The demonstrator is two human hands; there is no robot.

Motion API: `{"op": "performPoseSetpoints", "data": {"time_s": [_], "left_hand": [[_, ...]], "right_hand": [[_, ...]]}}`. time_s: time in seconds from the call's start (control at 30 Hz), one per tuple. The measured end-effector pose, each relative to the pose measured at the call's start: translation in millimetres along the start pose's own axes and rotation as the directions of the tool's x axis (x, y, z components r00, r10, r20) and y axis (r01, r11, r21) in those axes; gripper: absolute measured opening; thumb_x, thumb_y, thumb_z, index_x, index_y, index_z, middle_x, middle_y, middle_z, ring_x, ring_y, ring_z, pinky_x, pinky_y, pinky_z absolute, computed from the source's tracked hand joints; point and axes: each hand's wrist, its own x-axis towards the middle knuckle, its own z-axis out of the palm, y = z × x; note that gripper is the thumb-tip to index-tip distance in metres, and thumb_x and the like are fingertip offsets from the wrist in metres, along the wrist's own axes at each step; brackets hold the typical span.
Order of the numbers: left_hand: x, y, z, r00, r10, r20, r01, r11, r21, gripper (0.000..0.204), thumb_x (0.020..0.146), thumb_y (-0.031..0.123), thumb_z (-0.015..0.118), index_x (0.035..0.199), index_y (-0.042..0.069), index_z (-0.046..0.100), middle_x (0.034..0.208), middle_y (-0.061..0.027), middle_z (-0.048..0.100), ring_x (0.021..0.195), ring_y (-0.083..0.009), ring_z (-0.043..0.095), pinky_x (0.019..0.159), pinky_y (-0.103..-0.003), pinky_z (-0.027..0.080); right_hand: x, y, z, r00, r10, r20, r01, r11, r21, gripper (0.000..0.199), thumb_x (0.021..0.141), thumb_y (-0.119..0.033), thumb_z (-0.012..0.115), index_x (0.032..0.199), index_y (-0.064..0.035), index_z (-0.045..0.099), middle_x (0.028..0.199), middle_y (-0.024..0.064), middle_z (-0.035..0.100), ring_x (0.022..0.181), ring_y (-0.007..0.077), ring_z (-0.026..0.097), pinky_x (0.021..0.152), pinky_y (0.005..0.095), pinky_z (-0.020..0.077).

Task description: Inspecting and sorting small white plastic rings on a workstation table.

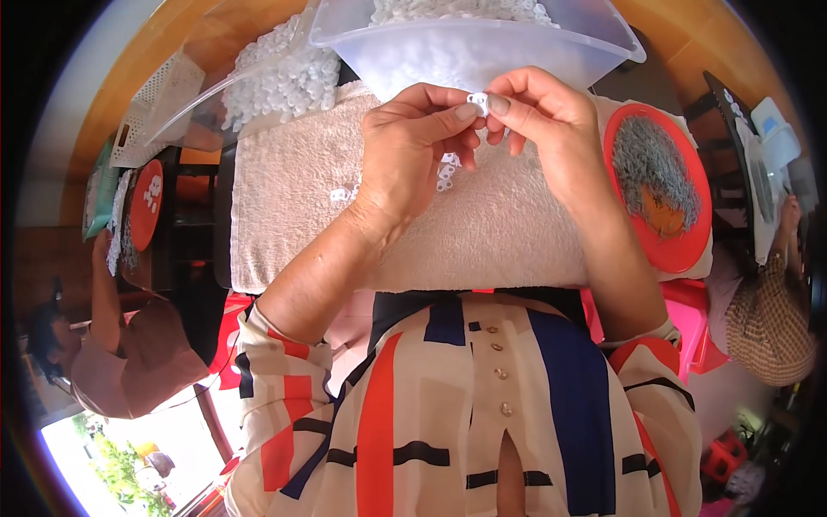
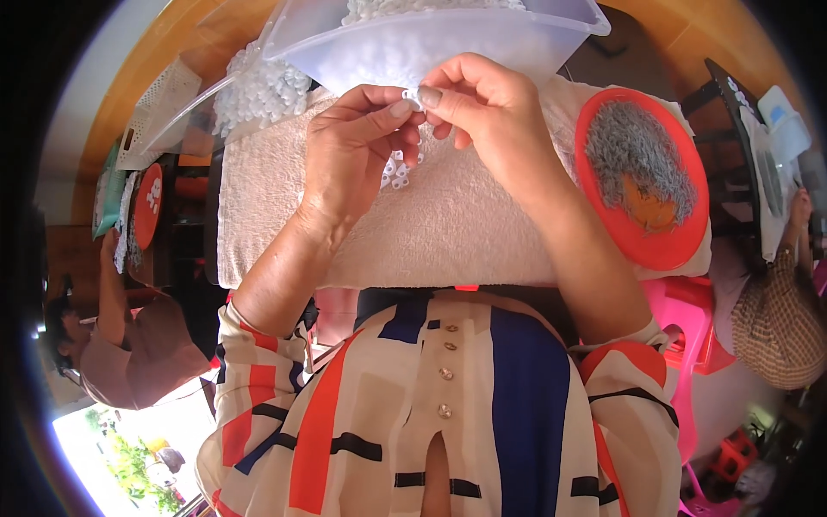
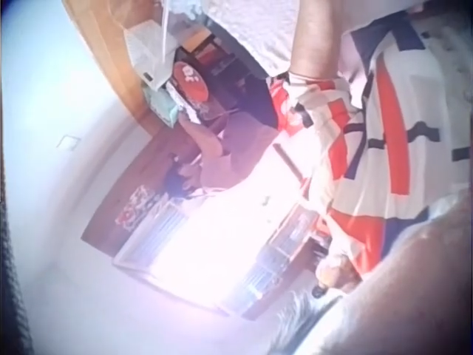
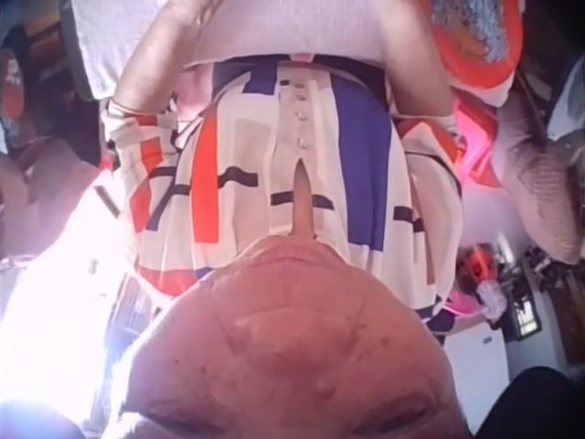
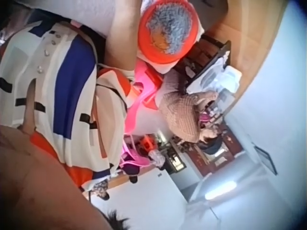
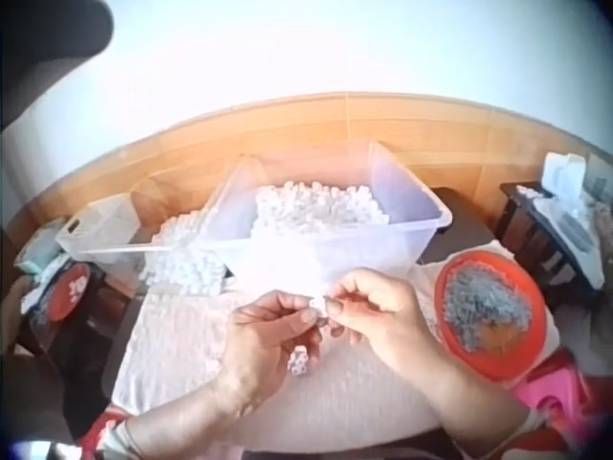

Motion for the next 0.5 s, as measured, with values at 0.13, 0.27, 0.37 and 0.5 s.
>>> {"op": "performPoseSetpoints", "data": {"time_s": [0.13,0.27,0.37,0.5], "left_hand": [[-0.6,-1.1,-3.5,1.0,-0.001,0.01,0.001,0.999,-0.035,0.009,0.088,0.003,0.063,0.091,-0.006,0.063,0.078,-0.0125,0.066,0.065,-0.0155,0.061,0.051,-0.027,0.049],[-2.1,-0.4,-4.4,0.999,0.003,0.034,-0.005,0.997,0.075,0.011,0.09,0.006,0.062,0.093,-0.005,0.064,0.078,-0.0119,0.066,0.063,-0.0149,0.061,0.052,-0.026,0.048],[-4.5,0.5,-4.1,0.999,0.045,0.023,-0.049,0.98,0.192,0.013,0.091,0.007,0.061,0.094,-0.004,0.065,0.078,-0.0111,0.066,0.062,-0.0145,0.061,0.052,-0.025,0.047],[-6.8,1.4,-4.2,0.989,0.142,0.042,-0.148,0.93,0.335,0.011,0.089,0.007,0.062,0.091,-0.003,0.066,0.075,-0.0086,0.066,0.061,-0.0108,0.059,0.049,-0.022,0.045]], "right_hand": [[-1.8,0.1,3.4,0.999,-0.05,0.01,0.051,0.999,-0.016,0.011,0.089,-0.007,0.062,0.099,-0.0014,0.062,0.085,0.0027,0.065,0.074,0.0085,0.06,0.059,0.0209,0.0413],[-2.6,3.7,3.4,0.997,-0.073,-0.008,0.073,0.997,-0.012,0.013,0.089,-0.005,0.062,0.101,-0.0009,0.062,0.088,0.0031,0.065,0.077,0.0083,0.061,0.061,0.0201,0.0423],[-4.4,1.5,4.4,0.996,-0.083,-0.018,0.081,0.994,-0.069,0.014,0.089,-0.005,0.061,0.103,-0.0009,0.063,0.089,0.0026,0.065,0.079,0.0078,0.061,0.063,0.02,0.0427],[-6.2,6.0,6.0,0.993,-0.118,-0.017,0.115,0.987,-0.114,0.015,0.089,-0.005,0.061,0.104,-0.001,0.063,0.09,0.0018,0.065,0.08,0.0069,0.06,0.064,0.0197,0.043]]}}
